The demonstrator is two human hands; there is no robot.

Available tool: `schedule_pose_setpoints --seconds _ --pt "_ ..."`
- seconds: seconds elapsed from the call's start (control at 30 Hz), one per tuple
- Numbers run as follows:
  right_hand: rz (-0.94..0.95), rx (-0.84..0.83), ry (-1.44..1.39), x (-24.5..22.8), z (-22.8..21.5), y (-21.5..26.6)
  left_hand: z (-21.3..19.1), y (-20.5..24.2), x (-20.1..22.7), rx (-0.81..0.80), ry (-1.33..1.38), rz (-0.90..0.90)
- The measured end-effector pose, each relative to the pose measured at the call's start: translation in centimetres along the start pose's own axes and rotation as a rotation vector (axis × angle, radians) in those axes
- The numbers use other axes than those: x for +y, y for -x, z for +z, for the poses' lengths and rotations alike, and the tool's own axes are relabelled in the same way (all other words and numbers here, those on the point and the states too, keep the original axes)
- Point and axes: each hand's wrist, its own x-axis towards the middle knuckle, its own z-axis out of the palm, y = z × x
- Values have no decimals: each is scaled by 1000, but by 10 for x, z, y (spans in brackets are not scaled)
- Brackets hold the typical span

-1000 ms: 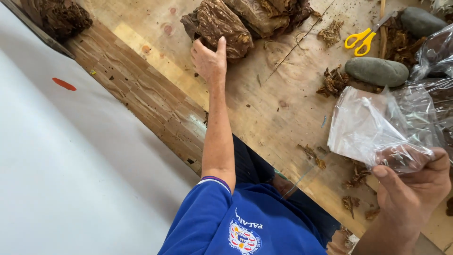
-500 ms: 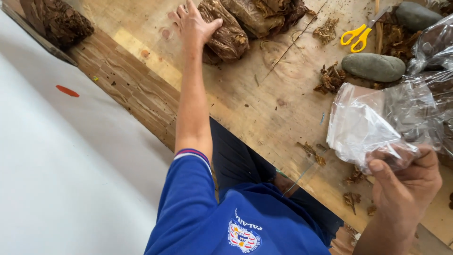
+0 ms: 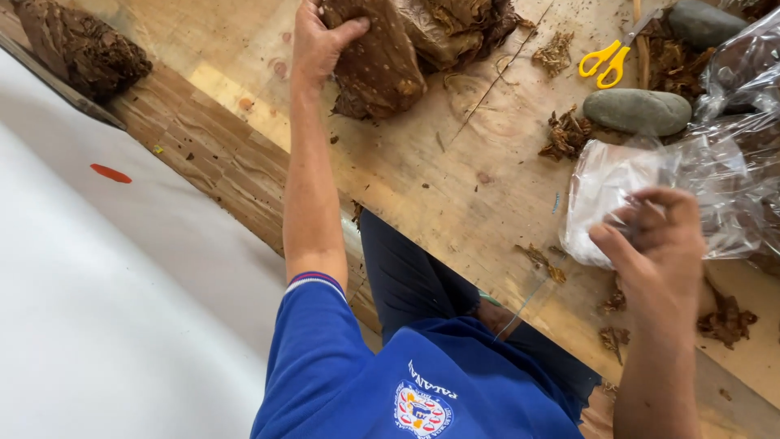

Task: The person places dried brown material into clear plastic bags, folds the top, and ties it with a thin string. The person repeats this process for several pieces, stacking the finished packages on the table.

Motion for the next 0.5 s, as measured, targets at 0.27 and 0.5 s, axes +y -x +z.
schedule_pose_setpoints --seconds 0.27,0.5 --pt "-313 -310 143 4 90 -63 78 54 94 31 244 -52" --pt "-189 -326 -221 8 108 -67 129 76 136 -84 373 -363"
